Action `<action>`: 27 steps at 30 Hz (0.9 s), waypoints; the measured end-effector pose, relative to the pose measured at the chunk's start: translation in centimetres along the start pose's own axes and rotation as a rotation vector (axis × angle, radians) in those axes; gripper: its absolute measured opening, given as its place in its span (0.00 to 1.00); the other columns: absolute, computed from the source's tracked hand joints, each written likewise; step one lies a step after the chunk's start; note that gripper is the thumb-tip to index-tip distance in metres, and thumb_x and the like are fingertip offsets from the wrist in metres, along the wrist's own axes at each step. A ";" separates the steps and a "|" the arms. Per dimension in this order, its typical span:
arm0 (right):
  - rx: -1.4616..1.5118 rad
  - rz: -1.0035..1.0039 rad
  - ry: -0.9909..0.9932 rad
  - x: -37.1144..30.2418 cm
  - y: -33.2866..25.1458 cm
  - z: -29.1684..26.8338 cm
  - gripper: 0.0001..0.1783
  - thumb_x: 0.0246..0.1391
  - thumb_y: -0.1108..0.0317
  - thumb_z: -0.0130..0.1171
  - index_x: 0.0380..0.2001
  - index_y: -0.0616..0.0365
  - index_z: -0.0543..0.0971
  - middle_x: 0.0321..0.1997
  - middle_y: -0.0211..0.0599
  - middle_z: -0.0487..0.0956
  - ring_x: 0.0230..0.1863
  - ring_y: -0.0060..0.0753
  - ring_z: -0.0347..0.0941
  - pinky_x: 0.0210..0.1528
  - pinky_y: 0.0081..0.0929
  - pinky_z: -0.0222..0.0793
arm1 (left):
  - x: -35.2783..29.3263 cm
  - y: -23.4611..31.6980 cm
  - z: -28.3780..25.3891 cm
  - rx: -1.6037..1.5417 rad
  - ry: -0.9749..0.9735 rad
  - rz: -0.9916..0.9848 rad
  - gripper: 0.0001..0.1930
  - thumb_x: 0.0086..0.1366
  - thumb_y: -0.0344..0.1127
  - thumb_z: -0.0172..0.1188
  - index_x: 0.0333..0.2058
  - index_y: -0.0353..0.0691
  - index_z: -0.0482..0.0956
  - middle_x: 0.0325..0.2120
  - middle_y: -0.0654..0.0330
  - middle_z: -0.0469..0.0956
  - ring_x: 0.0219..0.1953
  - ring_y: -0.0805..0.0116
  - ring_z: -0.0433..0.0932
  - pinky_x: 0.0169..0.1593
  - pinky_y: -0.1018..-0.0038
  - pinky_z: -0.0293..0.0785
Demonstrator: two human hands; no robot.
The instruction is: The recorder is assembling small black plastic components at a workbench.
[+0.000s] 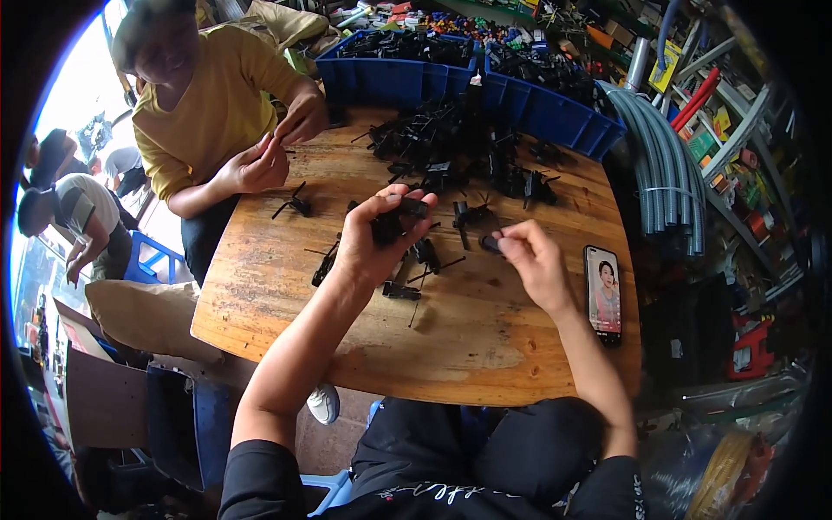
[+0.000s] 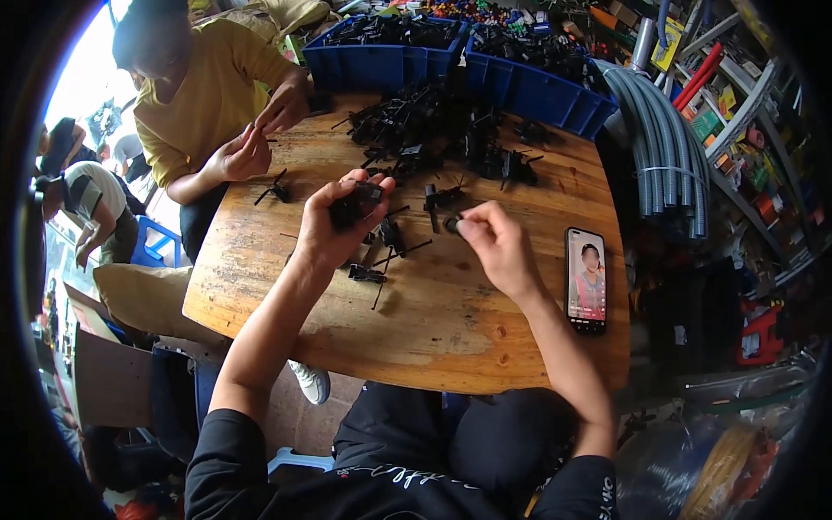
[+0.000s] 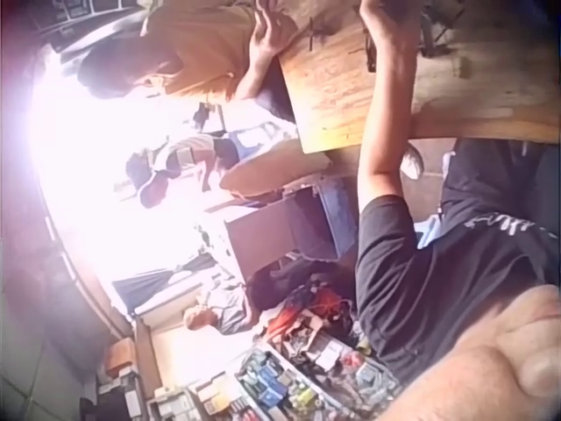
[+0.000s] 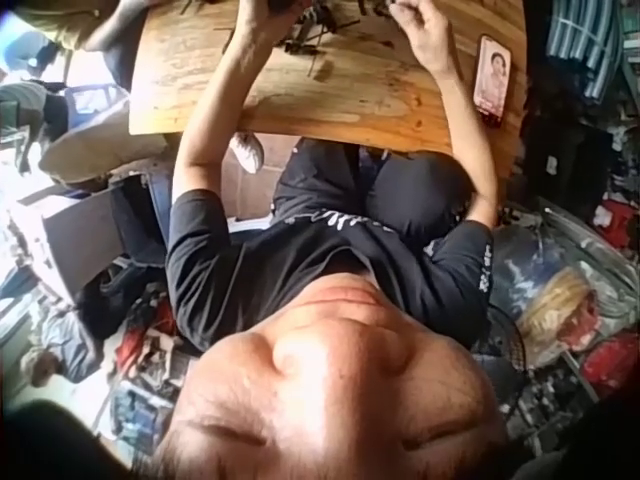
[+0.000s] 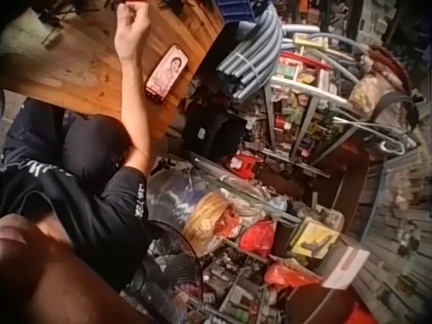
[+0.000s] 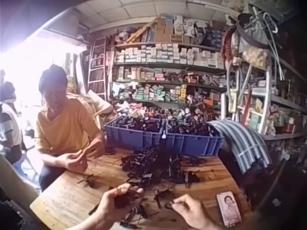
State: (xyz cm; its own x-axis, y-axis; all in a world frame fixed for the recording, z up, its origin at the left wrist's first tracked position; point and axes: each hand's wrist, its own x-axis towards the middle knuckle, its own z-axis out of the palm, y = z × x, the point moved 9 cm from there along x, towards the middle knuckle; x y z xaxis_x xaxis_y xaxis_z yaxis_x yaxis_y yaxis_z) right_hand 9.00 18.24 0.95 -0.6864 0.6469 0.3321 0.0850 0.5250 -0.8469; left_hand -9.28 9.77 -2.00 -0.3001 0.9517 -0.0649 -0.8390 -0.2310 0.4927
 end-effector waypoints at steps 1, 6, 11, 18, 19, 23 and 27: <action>0.144 0.035 0.014 -0.4 0.1 -0.4 0.09 0.59 0.65 0.50 0.34 0.60 0.71 0.34 0.35 0.77 0.32 0.18 0.71 0.33 0.17 0.68 | -0.3 -0.4 0.1 -0.021 0.017 -0.021 0.11 0.55 0.30 0.54 0.39 0.38 0.73 0.43 0.50 0.73 0.47 0.57 0.72 0.48 0.62 0.71; 0.354 0.021 0.108 -0.8 -2.2 -0.3 0.11 0.61 0.64 0.47 0.39 0.61 0.68 0.34 0.37 0.77 0.32 0.19 0.72 0.37 0.17 0.68 | -1.1 -2.5 0.6 0.268 -0.094 -0.066 0.09 0.56 0.26 0.53 0.37 0.41 0.70 0.35 0.57 0.76 0.41 0.65 0.75 0.42 0.72 0.72; 0.374 -0.057 0.129 -1.7 -2.8 0.1 0.10 0.61 0.64 0.46 0.38 0.61 0.68 0.37 0.37 0.77 0.40 0.20 0.70 0.46 0.17 0.64 | -2.2 -4.4 3.3 0.727 -0.083 -0.018 0.07 0.55 0.29 0.61 0.31 0.37 0.73 0.21 0.62 0.74 0.24 0.76 0.74 0.30 0.80 0.68; 0.371 -0.043 0.161 -1.7 -2.7 0.2 0.08 0.58 0.70 0.50 0.39 0.63 0.70 0.38 0.37 0.77 0.41 0.20 0.71 0.46 0.16 0.66 | -3.0 -4.1 3.9 1.017 -0.089 0.079 0.09 0.55 0.33 0.64 0.32 0.39 0.74 0.20 0.67 0.72 0.23 0.80 0.69 0.28 0.84 0.65; 0.368 -0.044 0.160 -1.7 -2.9 0.1 0.08 0.58 0.70 0.50 0.39 0.63 0.70 0.38 0.37 0.77 0.41 0.20 0.71 0.46 0.16 0.66 | -3.0 -3.8 3.8 1.057 -0.077 0.113 0.09 0.54 0.34 0.64 0.31 0.39 0.74 0.19 0.68 0.71 0.23 0.81 0.69 0.27 0.84 0.64; 0.254 -0.110 0.155 -2.0 -3.9 -0.4 0.06 0.54 0.74 0.54 0.36 0.63 0.73 0.37 0.34 0.76 0.40 0.20 0.71 0.41 0.15 0.67 | -3.2 -4.3 3.6 1.005 -0.059 0.063 0.09 0.54 0.32 0.64 0.31 0.38 0.74 0.21 0.68 0.71 0.24 0.81 0.69 0.28 0.85 0.65; 0.104 -0.280 0.030 -1.9 -5.0 0.5 0.04 0.54 0.73 0.56 0.33 0.60 0.74 0.39 0.31 0.73 0.33 0.16 0.67 0.35 0.13 0.65 | -3.7 -4.0 4.6 1.127 -0.138 0.270 0.09 0.53 0.28 0.64 0.31 0.33 0.74 0.27 0.63 0.74 0.28 0.76 0.72 0.33 0.80 0.69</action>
State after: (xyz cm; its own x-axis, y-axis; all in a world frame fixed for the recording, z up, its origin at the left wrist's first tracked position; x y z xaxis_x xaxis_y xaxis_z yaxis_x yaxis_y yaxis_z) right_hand 9.52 14.06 4.32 -0.6512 0.5020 0.5692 -0.1796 0.6267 -0.7583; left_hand -2.71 8.07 0.26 -0.2976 0.9289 0.2205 0.1434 -0.1848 0.9722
